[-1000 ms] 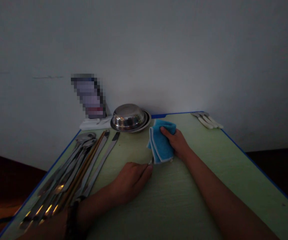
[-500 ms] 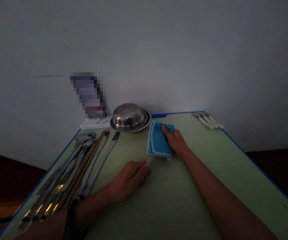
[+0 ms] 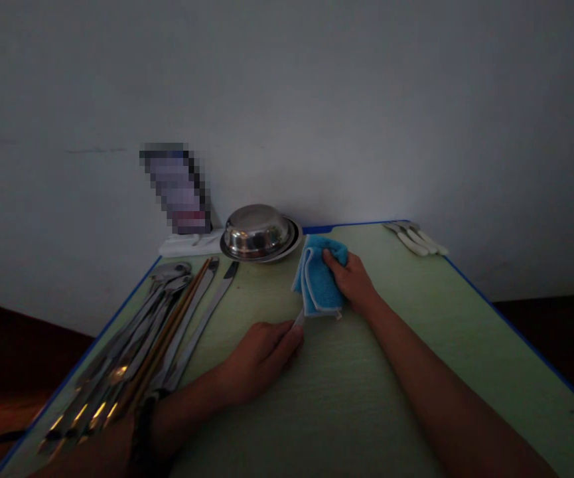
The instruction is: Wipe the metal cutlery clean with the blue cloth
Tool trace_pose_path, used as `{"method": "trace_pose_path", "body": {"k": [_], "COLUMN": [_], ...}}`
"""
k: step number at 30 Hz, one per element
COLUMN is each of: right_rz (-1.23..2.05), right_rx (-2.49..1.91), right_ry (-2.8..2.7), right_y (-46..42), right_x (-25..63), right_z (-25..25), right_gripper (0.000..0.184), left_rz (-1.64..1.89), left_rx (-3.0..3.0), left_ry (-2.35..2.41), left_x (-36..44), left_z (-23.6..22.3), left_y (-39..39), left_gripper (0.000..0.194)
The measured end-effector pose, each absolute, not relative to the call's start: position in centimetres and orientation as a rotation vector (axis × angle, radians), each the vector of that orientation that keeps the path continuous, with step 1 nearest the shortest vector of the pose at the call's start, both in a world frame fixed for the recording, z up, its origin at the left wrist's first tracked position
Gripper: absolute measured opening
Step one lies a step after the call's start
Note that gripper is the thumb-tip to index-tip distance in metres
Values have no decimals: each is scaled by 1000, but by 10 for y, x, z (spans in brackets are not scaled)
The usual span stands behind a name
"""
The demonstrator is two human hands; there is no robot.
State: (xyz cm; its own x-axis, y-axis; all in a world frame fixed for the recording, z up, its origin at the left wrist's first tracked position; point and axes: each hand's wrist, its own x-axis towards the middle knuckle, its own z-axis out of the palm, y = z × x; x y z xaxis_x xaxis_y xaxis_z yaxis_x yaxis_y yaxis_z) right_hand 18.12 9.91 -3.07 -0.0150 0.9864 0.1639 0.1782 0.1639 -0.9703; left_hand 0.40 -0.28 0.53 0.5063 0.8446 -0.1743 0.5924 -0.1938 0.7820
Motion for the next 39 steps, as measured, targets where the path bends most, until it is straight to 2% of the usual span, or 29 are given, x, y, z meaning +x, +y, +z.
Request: {"method": "trace_pose_path", "body": {"k": [8,39], "right_rz": [955,939], "right_rx": [-1314,-1342], "right_ry": [-1417,-1446], "right_y": [97,95], "right_x": [182,180], "right_z": [-29,-21], "right_gripper": [48,45], "left_rz": [390,372], "left_rx": [1849,1964], "left_ry": [1151,1169], "left_x": [3,5], "left_z": [6,7], "left_y": [-3,-3], "left_gripper": [38,38]}}
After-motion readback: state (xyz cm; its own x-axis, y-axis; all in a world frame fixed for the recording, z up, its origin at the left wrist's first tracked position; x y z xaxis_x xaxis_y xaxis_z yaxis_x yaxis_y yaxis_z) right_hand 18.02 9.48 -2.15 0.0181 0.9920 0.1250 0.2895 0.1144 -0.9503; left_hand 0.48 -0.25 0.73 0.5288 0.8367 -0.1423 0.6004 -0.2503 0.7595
